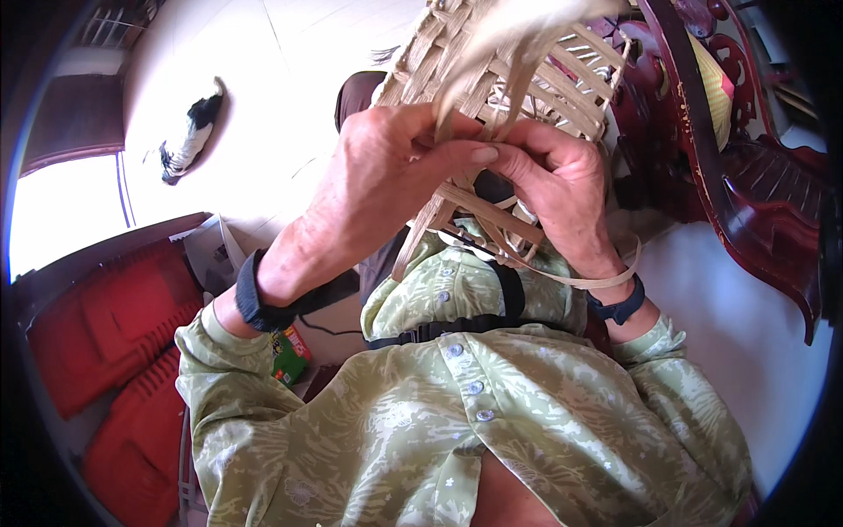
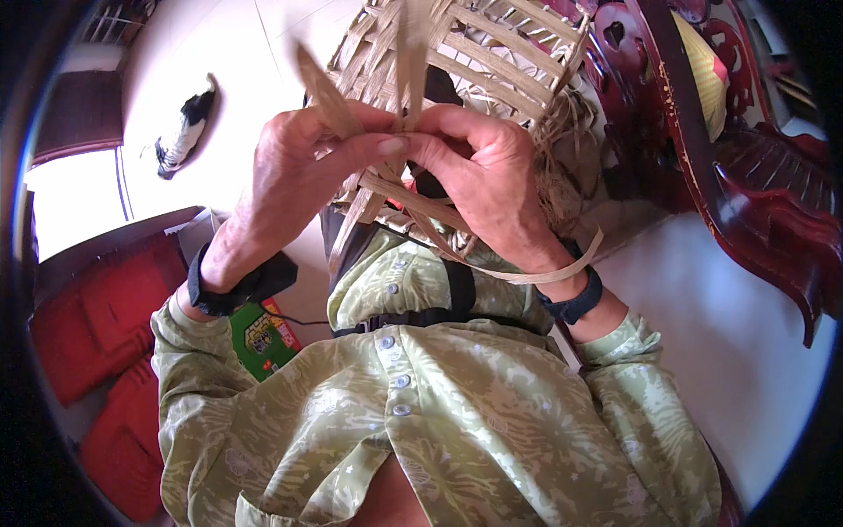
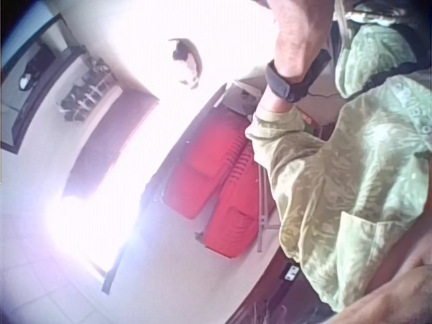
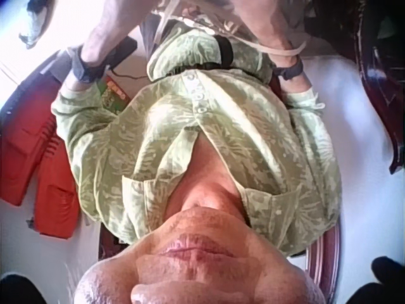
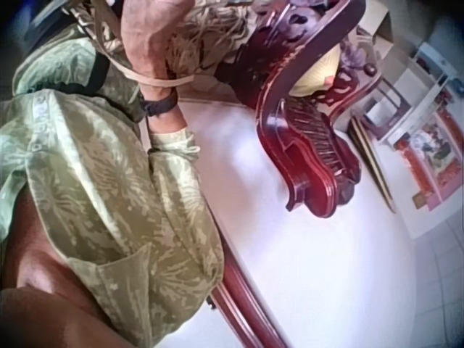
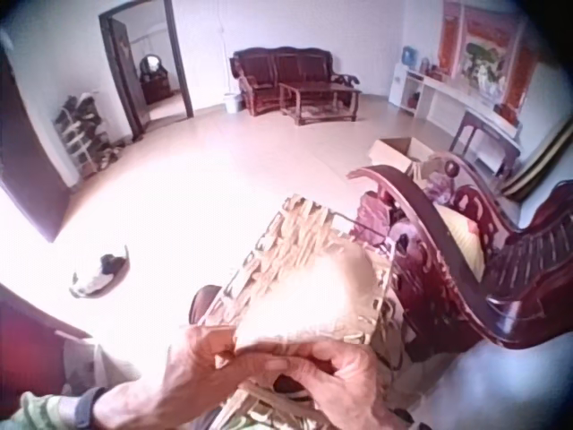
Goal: The person weaves a basket by hand, threading strips of material through the frame and tucking the ends under existing weaves.
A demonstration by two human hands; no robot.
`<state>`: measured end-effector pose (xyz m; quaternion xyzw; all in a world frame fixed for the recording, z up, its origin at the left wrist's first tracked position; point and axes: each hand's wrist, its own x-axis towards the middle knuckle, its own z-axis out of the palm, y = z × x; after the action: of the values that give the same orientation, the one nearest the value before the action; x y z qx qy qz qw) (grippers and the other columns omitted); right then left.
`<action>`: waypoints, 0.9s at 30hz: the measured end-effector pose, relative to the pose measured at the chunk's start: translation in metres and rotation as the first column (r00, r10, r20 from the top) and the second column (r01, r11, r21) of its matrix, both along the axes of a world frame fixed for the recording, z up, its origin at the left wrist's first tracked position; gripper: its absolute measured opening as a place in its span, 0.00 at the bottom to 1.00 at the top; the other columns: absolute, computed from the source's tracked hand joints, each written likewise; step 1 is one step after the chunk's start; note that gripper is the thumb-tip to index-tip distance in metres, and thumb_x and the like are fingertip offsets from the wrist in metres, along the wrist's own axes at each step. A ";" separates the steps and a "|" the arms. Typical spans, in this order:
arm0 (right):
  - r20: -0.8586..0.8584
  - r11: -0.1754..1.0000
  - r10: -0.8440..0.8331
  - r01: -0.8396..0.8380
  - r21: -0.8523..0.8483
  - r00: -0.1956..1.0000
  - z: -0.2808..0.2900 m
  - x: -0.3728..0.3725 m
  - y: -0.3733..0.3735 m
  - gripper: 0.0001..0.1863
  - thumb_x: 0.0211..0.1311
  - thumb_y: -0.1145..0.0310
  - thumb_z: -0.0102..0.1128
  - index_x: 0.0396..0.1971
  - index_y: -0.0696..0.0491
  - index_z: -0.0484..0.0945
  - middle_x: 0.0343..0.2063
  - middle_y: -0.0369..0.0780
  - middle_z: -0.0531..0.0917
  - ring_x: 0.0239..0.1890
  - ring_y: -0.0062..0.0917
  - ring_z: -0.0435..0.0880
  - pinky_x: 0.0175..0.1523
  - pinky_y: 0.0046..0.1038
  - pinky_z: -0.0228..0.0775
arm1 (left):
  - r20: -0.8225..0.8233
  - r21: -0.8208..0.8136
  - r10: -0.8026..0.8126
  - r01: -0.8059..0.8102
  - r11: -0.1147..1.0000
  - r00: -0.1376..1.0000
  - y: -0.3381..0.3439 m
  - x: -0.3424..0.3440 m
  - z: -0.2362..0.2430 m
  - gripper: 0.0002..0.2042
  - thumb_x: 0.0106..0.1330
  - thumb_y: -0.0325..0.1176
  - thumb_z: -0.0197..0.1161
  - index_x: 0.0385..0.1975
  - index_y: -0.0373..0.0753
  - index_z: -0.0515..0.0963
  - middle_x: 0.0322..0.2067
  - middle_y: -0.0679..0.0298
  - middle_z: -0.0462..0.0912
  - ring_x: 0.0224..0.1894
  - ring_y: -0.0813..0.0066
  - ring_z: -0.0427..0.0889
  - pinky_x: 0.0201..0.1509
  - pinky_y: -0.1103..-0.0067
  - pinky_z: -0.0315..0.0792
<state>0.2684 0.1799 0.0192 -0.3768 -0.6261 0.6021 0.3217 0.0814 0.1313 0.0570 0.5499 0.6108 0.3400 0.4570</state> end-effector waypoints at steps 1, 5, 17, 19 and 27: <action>0.012 1.000 0.004 -0.004 -0.012 1.000 0.001 0.002 0.000 0.07 0.63 0.73 0.64 0.38 0.57 0.85 0.27 0.33 0.86 0.30 0.12 0.80 0.38 0.17 0.73 | 0.079 0.030 0.045 -0.047 0.998 0.996 0.002 0.002 -0.011 0.10 0.68 0.32 0.63 0.43 0.34 0.83 0.31 0.65 0.85 0.32 0.84 0.79 0.37 0.83 0.74; 0.033 0.999 0.011 -0.013 0.050 0.999 0.001 0.001 -0.001 0.08 0.62 0.72 0.63 0.40 0.57 0.85 0.27 0.36 0.87 0.30 0.11 0.81 0.37 0.19 0.74 | 0.105 0.238 0.064 -0.088 0.967 0.992 0.006 0.006 -0.018 0.10 0.68 0.30 0.60 0.44 0.33 0.81 0.25 0.65 0.83 0.24 0.86 0.75 0.27 0.83 0.71; 0.045 0.993 0.048 -0.042 -0.114 0.998 0.007 0.003 0.000 0.10 0.66 0.67 0.62 0.40 0.56 0.84 0.25 0.33 0.85 0.26 0.09 0.79 0.30 0.17 0.70 | 0.152 -0.068 0.000 0.010 0.998 0.988 0.031 -0.014 0.003 0.17 0.76 0.40 0.48 0.40 0.30 0.76 0.37 0.56 0.85 0.39 0.71 0.85 0.48 0.76 0.77; 0.007 0.989 0.079 -0.078 -0.129 0.997 0.008 0.002 -0.003 0.08 0.65 0.68 0.62 0.38 0.56 0.84 0.24 0.33 0.85 0.26 0.10 0.79 0.29 0.17 0.70 | 0.167 -0.028 -0.031 0.036 0.999 0.985 0.033 -0.015 0.003 0.17 0.76 0.40 0.48 0.40 0.31 0.76 0.36 0.56 0.85 0.38 0.71 0.85 0.49 0.76 0.77; 0.009 0.998 0.010 -0.010 -0.061 1.000 -0.003 -0.002 -0.002 0.09 0.63 0.68 0.65 0.36 0.59 0.83 0.22 0.33 0.83 0.21 0.11 0.76 0.27 0.18 0.68 | 0.242 0.087 -0.054 0.034 0.996 0.969 0.037 -0.007 0.011 0.19 0.77 0.42 0.47 0.40 0.29 0.76 0.36 0.55 0.85 0.38 0.70 0.84 0.48 0.77 0.76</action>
<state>0.2662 0.1783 0.0159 -0.3859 -0.6108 0.6209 0.3042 0.0743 0.1681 0.0677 0.5357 0.5232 0.4198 0.5129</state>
